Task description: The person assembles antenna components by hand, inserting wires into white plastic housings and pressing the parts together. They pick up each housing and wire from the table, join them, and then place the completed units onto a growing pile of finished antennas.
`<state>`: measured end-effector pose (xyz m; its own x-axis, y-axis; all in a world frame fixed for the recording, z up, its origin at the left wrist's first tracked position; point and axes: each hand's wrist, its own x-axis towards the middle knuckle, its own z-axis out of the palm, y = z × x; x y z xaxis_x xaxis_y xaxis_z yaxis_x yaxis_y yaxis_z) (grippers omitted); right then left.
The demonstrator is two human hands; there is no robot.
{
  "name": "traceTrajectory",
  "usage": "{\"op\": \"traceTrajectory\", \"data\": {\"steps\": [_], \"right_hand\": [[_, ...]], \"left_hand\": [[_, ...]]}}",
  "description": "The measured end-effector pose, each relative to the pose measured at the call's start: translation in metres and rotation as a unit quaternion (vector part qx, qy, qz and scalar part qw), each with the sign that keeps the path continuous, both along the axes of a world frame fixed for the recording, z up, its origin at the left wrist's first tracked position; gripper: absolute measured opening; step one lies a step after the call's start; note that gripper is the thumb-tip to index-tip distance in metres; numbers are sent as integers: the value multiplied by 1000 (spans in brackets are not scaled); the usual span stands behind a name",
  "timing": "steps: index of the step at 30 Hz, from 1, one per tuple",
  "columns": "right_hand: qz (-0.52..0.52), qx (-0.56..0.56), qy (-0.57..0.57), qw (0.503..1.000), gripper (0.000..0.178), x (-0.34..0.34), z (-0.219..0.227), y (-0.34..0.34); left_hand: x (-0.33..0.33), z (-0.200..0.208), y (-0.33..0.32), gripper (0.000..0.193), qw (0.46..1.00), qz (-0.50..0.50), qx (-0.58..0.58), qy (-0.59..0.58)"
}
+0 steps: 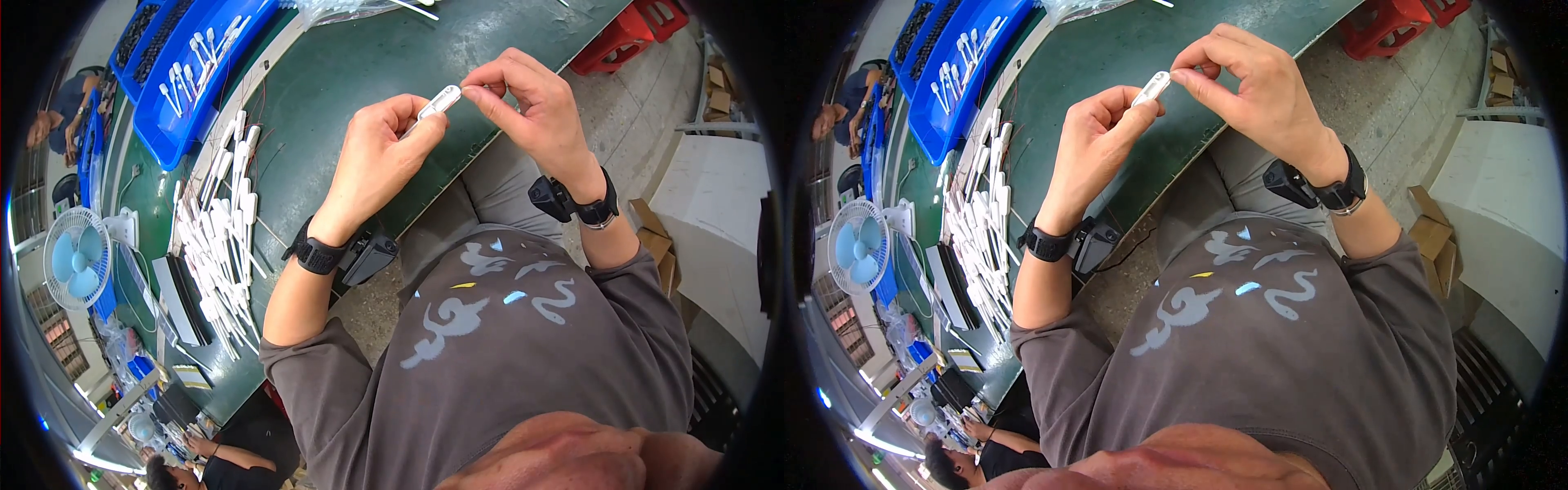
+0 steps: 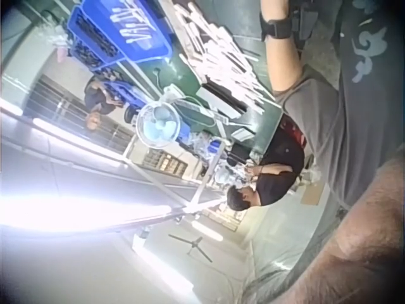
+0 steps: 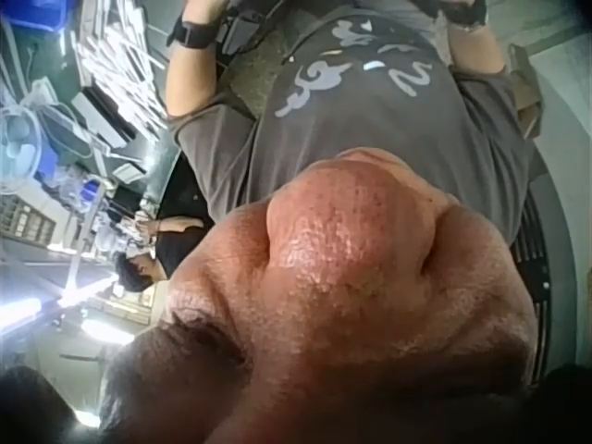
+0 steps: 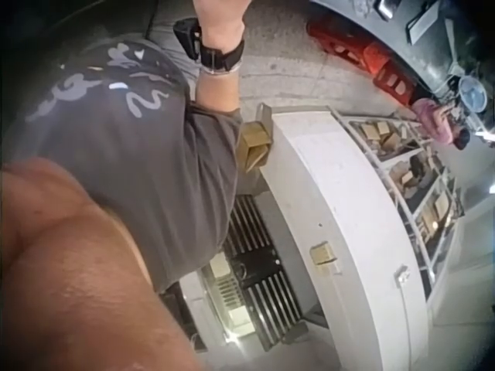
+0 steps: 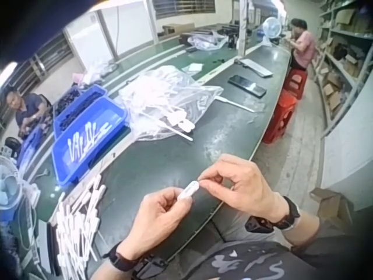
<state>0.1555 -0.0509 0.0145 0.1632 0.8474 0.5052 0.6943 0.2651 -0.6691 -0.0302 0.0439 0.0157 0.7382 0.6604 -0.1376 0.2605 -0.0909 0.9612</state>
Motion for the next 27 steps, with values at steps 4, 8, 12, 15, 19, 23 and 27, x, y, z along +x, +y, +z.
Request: {"op": "traceTrajectory", "data": {"steps": [4, 8, 12, 15, 19, 23, 27], "right_hand": [[8, -26, 37, 999, 9, 0, 0, 0], [-3, -54, 38, 998, 9, 0, 3, -2], [-8, -55, 27, 998, 9, -1, 4, -3], [-12, -50, 20, 998, 9, -3, 5, -4], [-8, -40, 46, 998, 10, -4, 2, -2], [-10, -47, 39, 998, 10, -4, 2, -2], [-10, -38, 60, 997, 10, -3, -1, -1]], "left_hand": [[-1, 0, 0, 26, 1000, 4, 11, 15], [1, 3, -1, 28, 1000, 9, 4, 15], [1, 3, -1, 30, 1000, 7, 13, 26], [1, 4, -1, 29, 1000, 8, 6, 28], [0, 1, 0, 30, 1000, 7, 13, 23], [0, -2, -1, 31, 1000, -8, 13, 14], [0, -2, -1, 31, 1000, -16, 19, 9]]}}
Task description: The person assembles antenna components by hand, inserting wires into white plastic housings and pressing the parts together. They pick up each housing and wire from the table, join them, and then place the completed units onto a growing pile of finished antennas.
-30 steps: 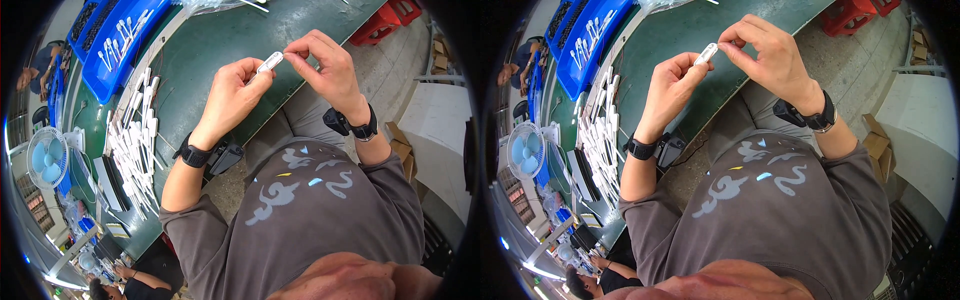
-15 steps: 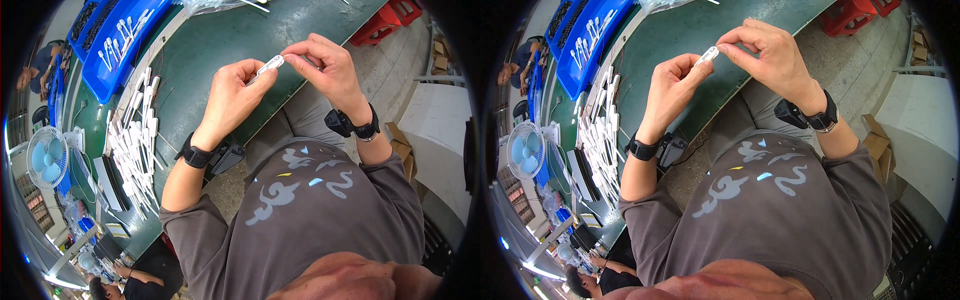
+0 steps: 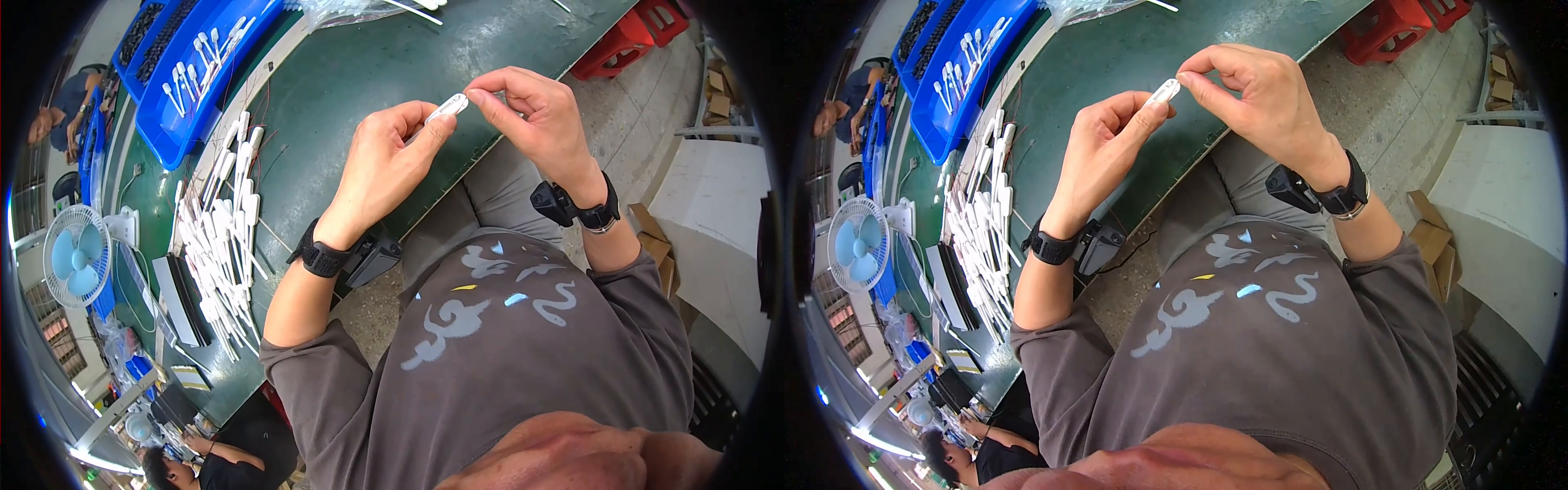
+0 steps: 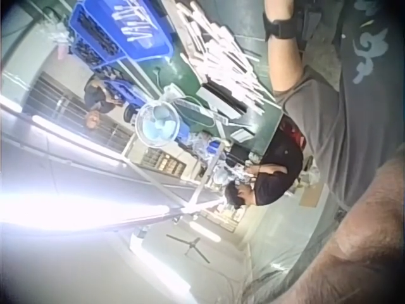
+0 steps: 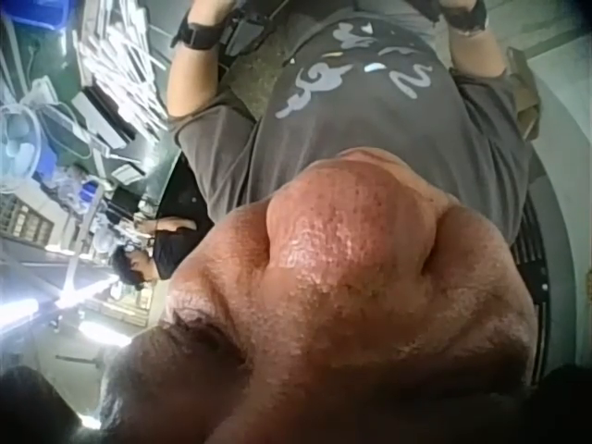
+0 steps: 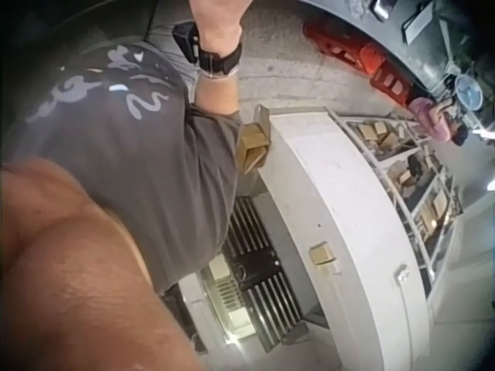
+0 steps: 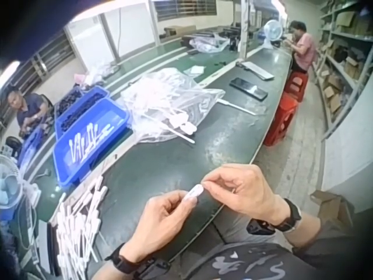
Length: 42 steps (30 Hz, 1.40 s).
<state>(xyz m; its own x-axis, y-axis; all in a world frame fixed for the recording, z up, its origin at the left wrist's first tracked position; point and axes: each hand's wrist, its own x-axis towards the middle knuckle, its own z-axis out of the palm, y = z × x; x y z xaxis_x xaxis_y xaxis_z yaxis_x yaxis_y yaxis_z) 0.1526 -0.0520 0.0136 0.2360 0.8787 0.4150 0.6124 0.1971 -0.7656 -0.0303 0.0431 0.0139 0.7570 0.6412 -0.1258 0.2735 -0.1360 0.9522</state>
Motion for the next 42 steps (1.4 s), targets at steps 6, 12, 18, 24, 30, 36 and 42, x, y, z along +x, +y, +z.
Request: {"op": "traceTrajectory", "data": {"steps": [6, 12, 18, 24, 30, 36, 42], "right_hand": [[-18, -39, -10, 999, 11, -1, 3, -3], [-19, -33, -2, 999, 10, -3, 3, -3], [-22, -39, -10, 999, 10, -1, 1, -2], [-21, -35, -5, 999, 10, 0, 0, -4], [-13, -34, 1, 999, 10, -1, -1, -5], [2, -35, -2, 999, 9, -2, -2, -5], [11, -26, 4, 1000, 11, -2, -3, -2]], "left_hand": [[1, 0, -1, 29, 1000, 5, 10, -5], [1, -4, -1, 30, 1000, 1, 15, -18], [1, -11, 0, 31, 1000, -6, 6, -30], [2, -7, -1, 30, 999, 3, -7, -44], [1, -1, -1, 27, 1000, 3, -19, -22], [0, 4, 2, 25, 999, 27, -32, 10], [0, 3, 4, 24, 998, 24, -54, 7]]}}
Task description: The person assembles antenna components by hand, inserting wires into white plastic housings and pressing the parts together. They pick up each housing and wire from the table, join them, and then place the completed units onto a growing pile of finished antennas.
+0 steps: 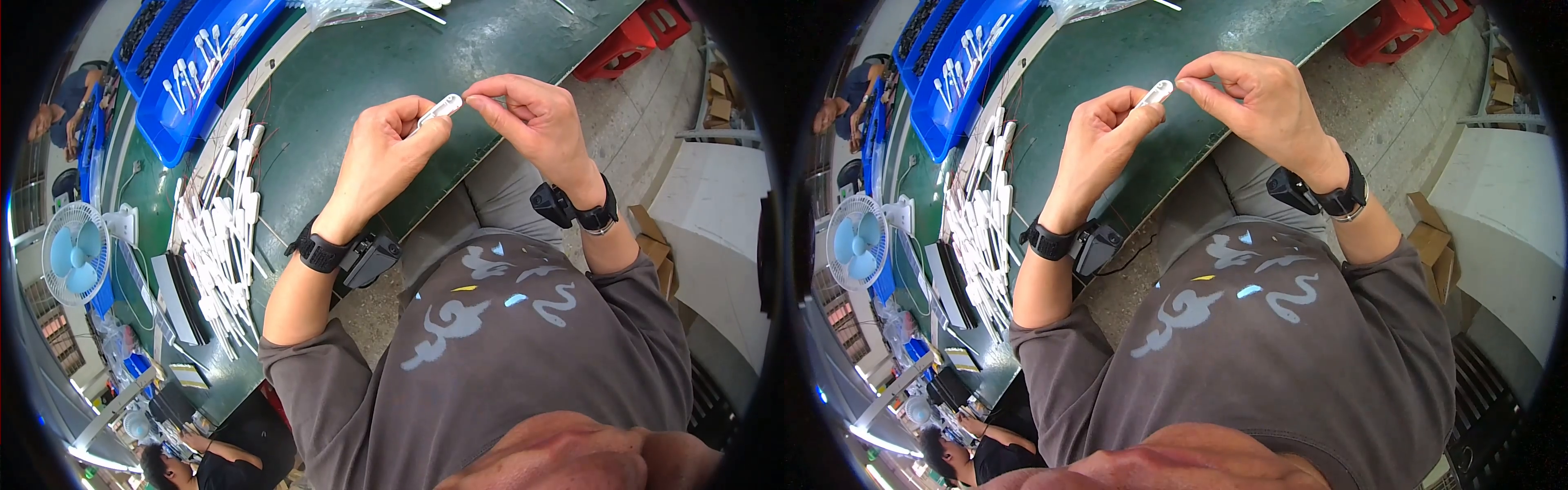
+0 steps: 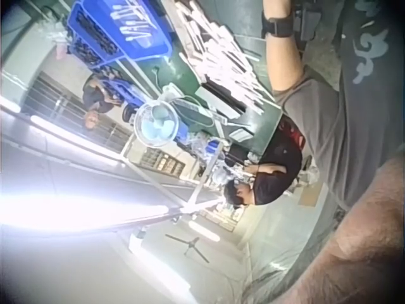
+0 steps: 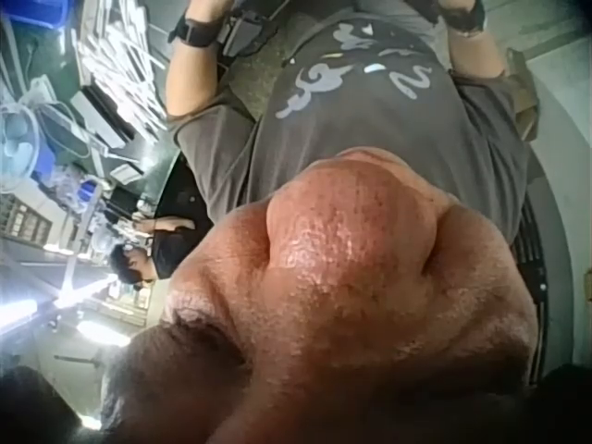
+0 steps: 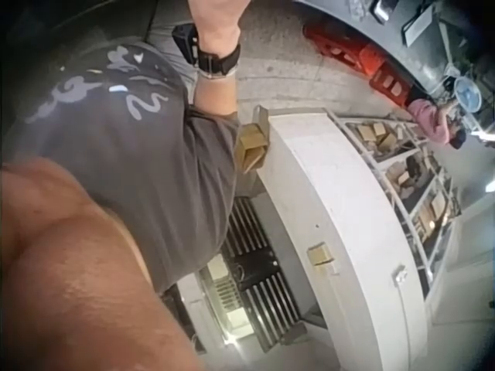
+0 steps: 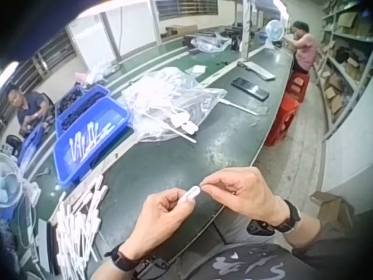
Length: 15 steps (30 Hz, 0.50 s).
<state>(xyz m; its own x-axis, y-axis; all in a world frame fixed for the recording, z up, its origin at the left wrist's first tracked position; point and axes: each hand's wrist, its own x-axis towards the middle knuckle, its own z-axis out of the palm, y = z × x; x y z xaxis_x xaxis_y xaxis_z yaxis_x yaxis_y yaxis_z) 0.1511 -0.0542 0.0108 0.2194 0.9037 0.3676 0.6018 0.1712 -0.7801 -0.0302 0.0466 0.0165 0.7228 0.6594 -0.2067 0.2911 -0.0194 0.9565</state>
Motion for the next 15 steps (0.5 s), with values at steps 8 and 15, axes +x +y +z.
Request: {"op": "traceTrajectory", "data": {"steps": [8, 15], "right_hand": [[15, -72, 51, 996, 12, 3, 5, 0], [49, -159, 171, 971, 13, 6, 6, 1]], "left_hand": [[0, 2, -4, 23, 1000, -1, 6, 4], [2, -2, -6, 25, 1000, -10, 18, 12]]}}
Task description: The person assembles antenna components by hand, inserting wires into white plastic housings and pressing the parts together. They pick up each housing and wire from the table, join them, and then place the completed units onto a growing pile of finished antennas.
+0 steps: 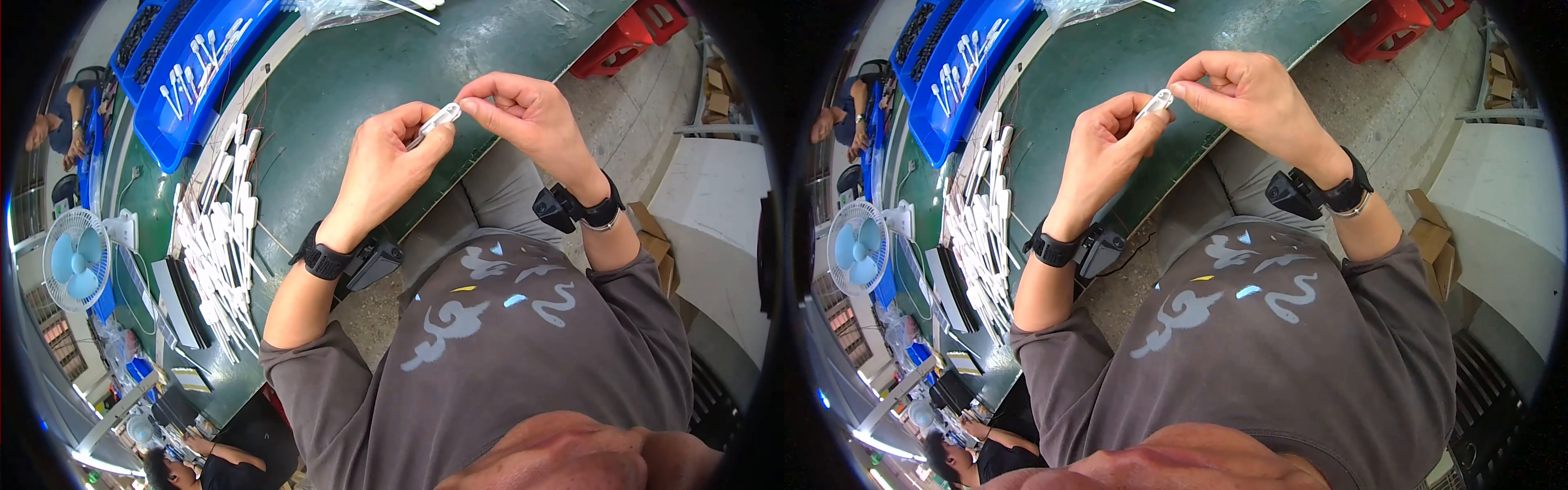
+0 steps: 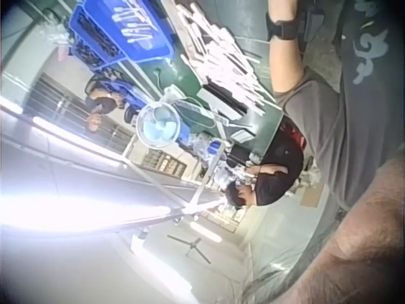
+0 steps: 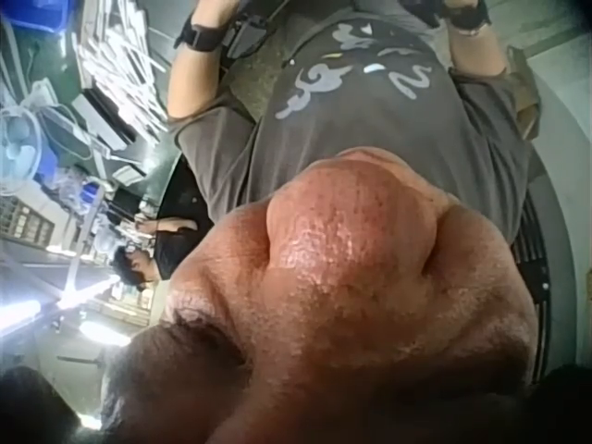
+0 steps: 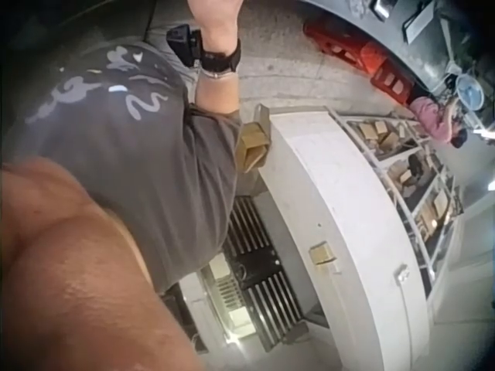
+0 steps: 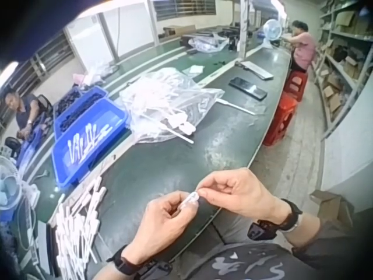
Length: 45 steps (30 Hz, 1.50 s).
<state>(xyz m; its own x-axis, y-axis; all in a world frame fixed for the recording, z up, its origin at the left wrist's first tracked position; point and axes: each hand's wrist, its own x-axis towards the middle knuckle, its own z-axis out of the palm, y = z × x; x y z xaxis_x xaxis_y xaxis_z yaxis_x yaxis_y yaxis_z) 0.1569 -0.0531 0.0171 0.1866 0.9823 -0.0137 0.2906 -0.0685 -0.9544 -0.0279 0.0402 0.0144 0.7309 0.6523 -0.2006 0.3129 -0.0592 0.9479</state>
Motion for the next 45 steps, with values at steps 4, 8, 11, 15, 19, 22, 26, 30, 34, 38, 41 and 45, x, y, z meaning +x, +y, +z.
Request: {"op": "traceTrajectory", "data": {"steps": [4, 8, 11, 15, 19, 22, 26, 30, 34, 38, 41, 45], "right_hand": [[4, -2, 0, 1000, 13, -5, -1, 0], [2, -1, -16, 1000, 13, -8, 1, 1], [6, 14, -28, 999, 13, -10, 2, 0], [19, -11, -63, 998, 12, -10, 5, 1], [68, 146, -171, 972, 19, -6, -3, 10], [-121, 174, 92, 973, 39, 4, -16, 11], [-4, 91, 121, 989, 29, -10, -32, 11], [131, 49, 21, 990, 34, -31, -37, 6], [178, 24, 91, 979, 33, -41, -38, 10], [191, -59, 46, 979, 29, -42, -22, 12], [182, -49, 94, 978, 24, -41, -30, 11], [137, -35, 185, 973, 19, -36, -33, 10]], "left_hand": [[3, -1, -5, 26, 999, 13, 0, -42], [3, -2, -4, 26, 998, 25, 4, -53], [0, 0, -2, 24, 999, 22, -21, -40], [-3, -7, 0, 24, 997, 28, -33, -60], [-11, 4, 25, 24, 985, 6, -148, -86], [-6, 0, 31, 26, 952, 83, -212, -204], [-18, 4, 44, 30, 913, 132, -275, -271], [-20, 5, 43, 32, 901, 138, -299, -281], [-19, 7, 40, 31, 904, 135, -295, -279], [-18, 3, 45, 30, 903, 155, -295, -270], [-18, 2, 43, 31, 911, 164, -263, -272], [-15, 7, 39, 32, 928, 157, -190, -280]]}}
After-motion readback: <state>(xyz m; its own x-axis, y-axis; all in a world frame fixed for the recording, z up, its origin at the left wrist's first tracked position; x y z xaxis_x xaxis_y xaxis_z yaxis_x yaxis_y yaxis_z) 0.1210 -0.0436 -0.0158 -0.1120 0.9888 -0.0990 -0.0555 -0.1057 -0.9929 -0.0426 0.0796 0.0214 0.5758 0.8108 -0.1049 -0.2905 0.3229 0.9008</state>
